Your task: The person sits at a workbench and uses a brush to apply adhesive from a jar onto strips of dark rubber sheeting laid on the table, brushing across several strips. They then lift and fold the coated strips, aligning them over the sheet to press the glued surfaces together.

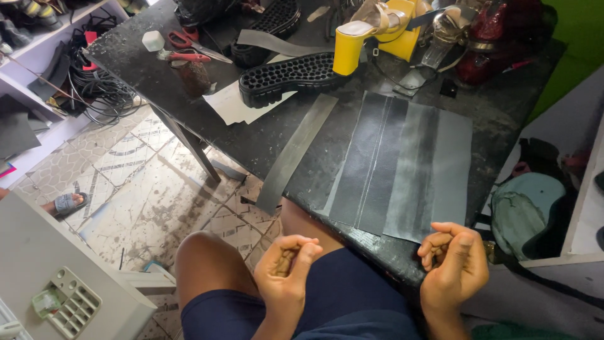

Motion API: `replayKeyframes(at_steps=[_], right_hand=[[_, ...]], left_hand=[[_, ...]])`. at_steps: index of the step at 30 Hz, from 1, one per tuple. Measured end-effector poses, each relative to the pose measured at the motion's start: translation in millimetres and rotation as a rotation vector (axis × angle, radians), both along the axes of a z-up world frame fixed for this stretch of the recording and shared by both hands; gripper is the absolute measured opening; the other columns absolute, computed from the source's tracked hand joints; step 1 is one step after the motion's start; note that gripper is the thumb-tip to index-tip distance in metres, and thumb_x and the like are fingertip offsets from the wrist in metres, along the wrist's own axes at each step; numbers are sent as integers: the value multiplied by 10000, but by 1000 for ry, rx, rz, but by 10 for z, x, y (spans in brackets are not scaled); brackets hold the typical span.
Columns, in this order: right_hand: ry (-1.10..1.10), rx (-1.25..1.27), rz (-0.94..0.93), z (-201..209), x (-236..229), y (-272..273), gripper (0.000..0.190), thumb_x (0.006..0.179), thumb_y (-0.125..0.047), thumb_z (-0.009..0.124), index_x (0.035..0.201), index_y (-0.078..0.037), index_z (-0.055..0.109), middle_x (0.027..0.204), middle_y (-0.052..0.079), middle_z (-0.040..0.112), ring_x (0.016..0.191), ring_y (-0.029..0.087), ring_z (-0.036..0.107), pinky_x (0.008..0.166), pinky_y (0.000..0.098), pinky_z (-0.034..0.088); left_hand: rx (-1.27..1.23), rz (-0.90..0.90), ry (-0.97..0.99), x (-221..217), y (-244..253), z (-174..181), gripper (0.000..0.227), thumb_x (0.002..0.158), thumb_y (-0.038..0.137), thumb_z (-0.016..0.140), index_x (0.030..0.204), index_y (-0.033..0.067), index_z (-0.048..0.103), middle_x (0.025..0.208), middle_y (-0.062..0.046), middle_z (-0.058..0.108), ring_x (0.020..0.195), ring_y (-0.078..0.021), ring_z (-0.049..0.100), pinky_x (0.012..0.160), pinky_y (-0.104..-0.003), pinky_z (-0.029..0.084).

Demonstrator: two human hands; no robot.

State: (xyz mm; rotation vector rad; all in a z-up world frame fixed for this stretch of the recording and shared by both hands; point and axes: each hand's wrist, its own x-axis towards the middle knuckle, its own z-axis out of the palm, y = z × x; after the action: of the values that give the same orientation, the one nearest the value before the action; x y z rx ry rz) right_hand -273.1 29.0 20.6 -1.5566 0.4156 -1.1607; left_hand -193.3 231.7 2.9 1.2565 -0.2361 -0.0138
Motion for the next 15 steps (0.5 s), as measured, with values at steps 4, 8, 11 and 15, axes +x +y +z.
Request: replayKeyframes(at_steps=[4,8,11,15], right_hand=[[-6,-2,1,-33,-3,-16,427,1187,-313,368,1063,32,585,682,87,564,530,80,459,503,197,350],[-32,18,14,-54,-10,-15,427,1196,-316,376,1081,38,585,703,91,564,552,81,460,523,200,353],[-27,34,9,-73,-13,-19,431,1198,-319,378,1085,40,589,708,96,568,551,83,454,526,201,348],[-20,9,16,-49,-8,-3,434,1203,-316,377,1090,43,592,670,100,571,521,79,466,539,207,359]], left_hand=[[32,-2,-59,-12,-3,40,101,983,-16,566,976,-45,662,882,-107,729,764,-104,688,737,-237,592],[-39,52,-234,74,10,-118,211,1072,50,432,917,2,567,786,-33,560,679,-90,529,639,-239,485],[-47,102,-286,198,79,-216,293,1108,93,394,835,41,488,722,-3,467,628,-86,449,591,-254,425],[293,212,-247,501,243,-344,381,1061,172,432,700,55,453,625,-28,454,555,-117,429,522,-272,338]])
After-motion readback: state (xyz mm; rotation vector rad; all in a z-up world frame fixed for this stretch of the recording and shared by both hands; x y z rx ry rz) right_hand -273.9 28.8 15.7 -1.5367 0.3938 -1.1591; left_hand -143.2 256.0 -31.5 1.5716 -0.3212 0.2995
